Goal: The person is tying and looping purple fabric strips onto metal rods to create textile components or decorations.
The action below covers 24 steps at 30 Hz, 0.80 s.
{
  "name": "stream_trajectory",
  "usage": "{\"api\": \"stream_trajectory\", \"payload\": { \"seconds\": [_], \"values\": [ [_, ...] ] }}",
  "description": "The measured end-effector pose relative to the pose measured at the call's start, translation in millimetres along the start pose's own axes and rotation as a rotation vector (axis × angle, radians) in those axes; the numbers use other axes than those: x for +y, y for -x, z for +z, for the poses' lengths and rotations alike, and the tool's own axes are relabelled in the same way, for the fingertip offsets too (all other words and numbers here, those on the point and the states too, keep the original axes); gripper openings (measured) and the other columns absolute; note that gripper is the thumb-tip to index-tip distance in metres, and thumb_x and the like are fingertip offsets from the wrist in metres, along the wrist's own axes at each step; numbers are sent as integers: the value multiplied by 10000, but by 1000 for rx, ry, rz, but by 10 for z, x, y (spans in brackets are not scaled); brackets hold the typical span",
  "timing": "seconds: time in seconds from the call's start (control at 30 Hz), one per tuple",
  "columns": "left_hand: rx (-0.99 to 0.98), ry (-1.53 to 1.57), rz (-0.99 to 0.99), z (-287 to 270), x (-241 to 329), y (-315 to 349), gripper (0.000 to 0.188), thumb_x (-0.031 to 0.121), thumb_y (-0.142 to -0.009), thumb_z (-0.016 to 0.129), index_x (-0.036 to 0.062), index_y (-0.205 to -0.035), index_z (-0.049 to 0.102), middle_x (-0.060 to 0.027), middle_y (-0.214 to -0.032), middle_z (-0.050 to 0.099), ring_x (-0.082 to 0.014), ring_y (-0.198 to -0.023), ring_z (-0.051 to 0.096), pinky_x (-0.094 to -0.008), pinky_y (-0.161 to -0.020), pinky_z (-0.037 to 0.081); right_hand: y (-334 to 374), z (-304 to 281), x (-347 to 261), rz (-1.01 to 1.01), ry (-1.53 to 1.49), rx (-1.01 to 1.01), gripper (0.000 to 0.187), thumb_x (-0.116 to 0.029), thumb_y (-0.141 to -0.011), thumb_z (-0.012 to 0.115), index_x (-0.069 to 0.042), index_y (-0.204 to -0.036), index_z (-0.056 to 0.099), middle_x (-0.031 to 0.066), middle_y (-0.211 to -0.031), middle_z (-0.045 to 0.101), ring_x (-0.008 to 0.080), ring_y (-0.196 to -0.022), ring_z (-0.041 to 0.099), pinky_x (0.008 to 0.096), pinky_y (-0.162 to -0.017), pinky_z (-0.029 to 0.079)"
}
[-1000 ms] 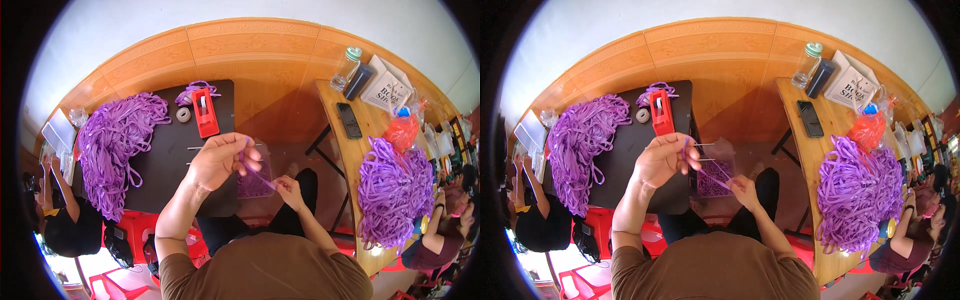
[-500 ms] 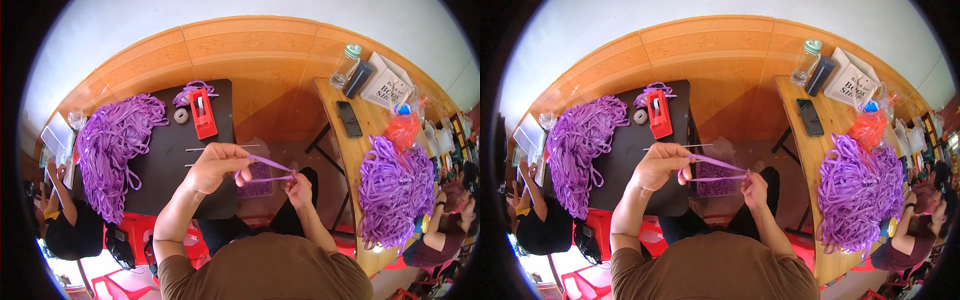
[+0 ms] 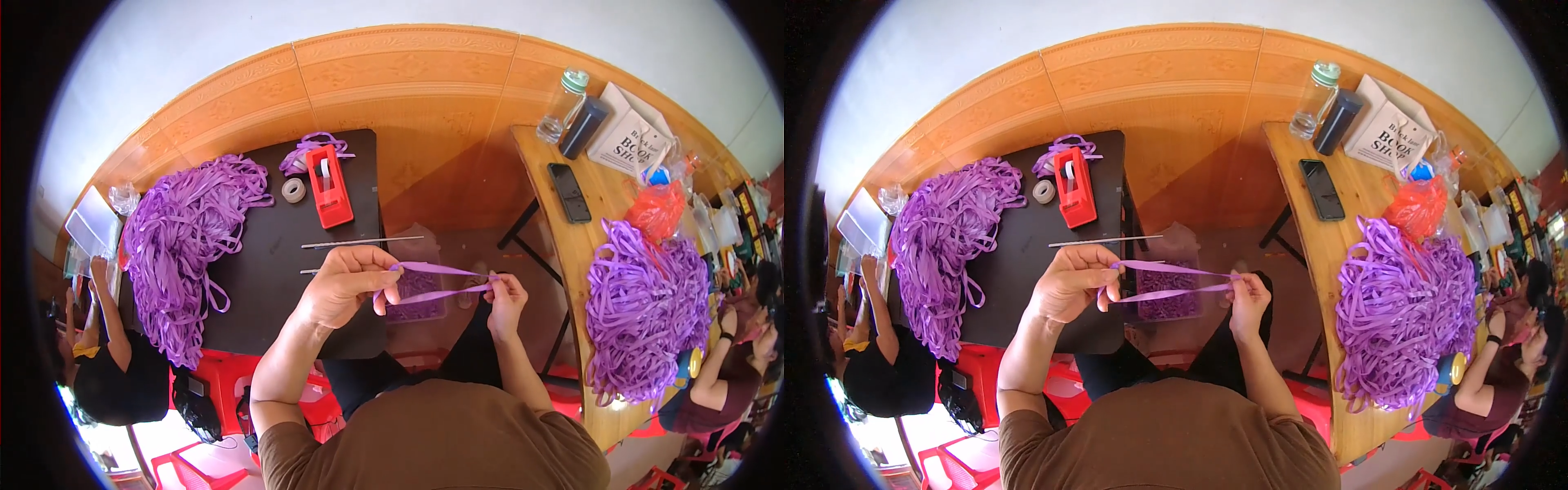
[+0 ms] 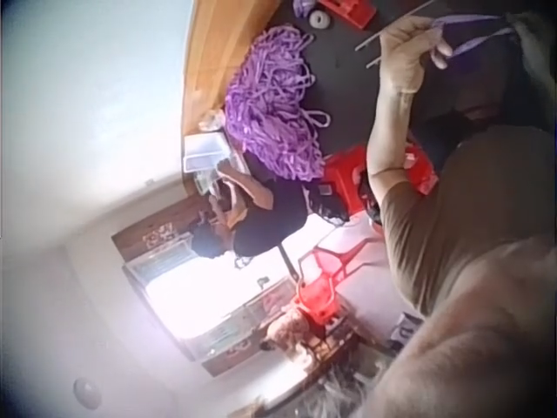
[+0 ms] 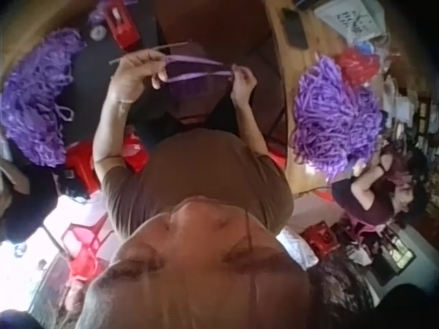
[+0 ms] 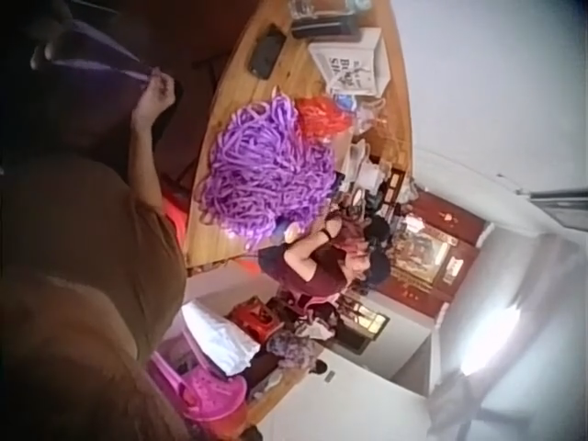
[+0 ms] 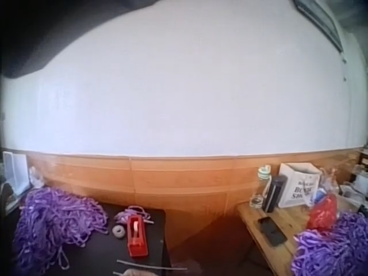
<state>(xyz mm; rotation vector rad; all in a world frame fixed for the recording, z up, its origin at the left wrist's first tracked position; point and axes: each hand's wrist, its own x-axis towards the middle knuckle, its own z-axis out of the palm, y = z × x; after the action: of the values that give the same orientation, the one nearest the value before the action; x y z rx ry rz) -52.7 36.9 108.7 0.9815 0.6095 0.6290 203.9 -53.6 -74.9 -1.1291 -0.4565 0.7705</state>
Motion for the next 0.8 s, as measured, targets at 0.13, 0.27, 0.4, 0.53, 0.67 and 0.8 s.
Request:
{"api": "stream_trajectory", "payload": {
  "seconds": [0.13,0.27,0.4,0.53,0.67,0.8],
  "values": [
    [2,-13,10,34,-56,-4,137,32,-852,624,-74,-938,618,-127,-726,639,-190,-626,646,-260,-512,509,-8,-142,101,9,61,-38,79,-40,-874,614,-36,-806,653,-1,-668,598,46,-518,502,173,-480,385],
    [-24,-21,65,8,-110,-32,126,25,-871,600,-74,-947,617,-130,-737,642,-196,-634,641,-297,-593,525,40,-178,150,-388,517,-71,56,-10,-825,653,-6,-773,634,33,-665,600,78,-528,523,218,-494,412],
    [74,-57,119,-79,-148,-152,129,70,-899,596,-50,-940,620,-116,-744,657,-180,-666,641,-280,-657,506,137,-219,240,-442,848,-167,64,-30,-736,684,-24,-743,621,122,-685,613,234,-593,619,318,-540,467],
    [92,-16,100,-190,-181,-254,146,89,-909,586,-39,-972,618,-119,-790,663,-187,-705,645,-290,-668,506,259,-257,351,-161,876,-378,101,-58,-712,709,-5,-731,625,129,-668,619,238,-617,641,322,-559,478],
    [72,171,29,-199,-214,-355,180,67,-907,568,-10,-1066,598,-133,-894,667,-220,-808,657,-327,-735,513,374,-248,288,349,657,-807,161,-58,-697,787,-21,-703,630,-22,-615,576,58,-603,525,237,-548,408],
    [15,179,84,-179,-322,-467,464,-41,-858,561,20,-1309,471,-176,-1119,635,-270,-957,653,-359,-829,519,457,-190,168,463,536,-992,204,-63,-695,801,-38,-687,598,-46,-628,534,40,-619,477,218,-575,380]
  ]
}}
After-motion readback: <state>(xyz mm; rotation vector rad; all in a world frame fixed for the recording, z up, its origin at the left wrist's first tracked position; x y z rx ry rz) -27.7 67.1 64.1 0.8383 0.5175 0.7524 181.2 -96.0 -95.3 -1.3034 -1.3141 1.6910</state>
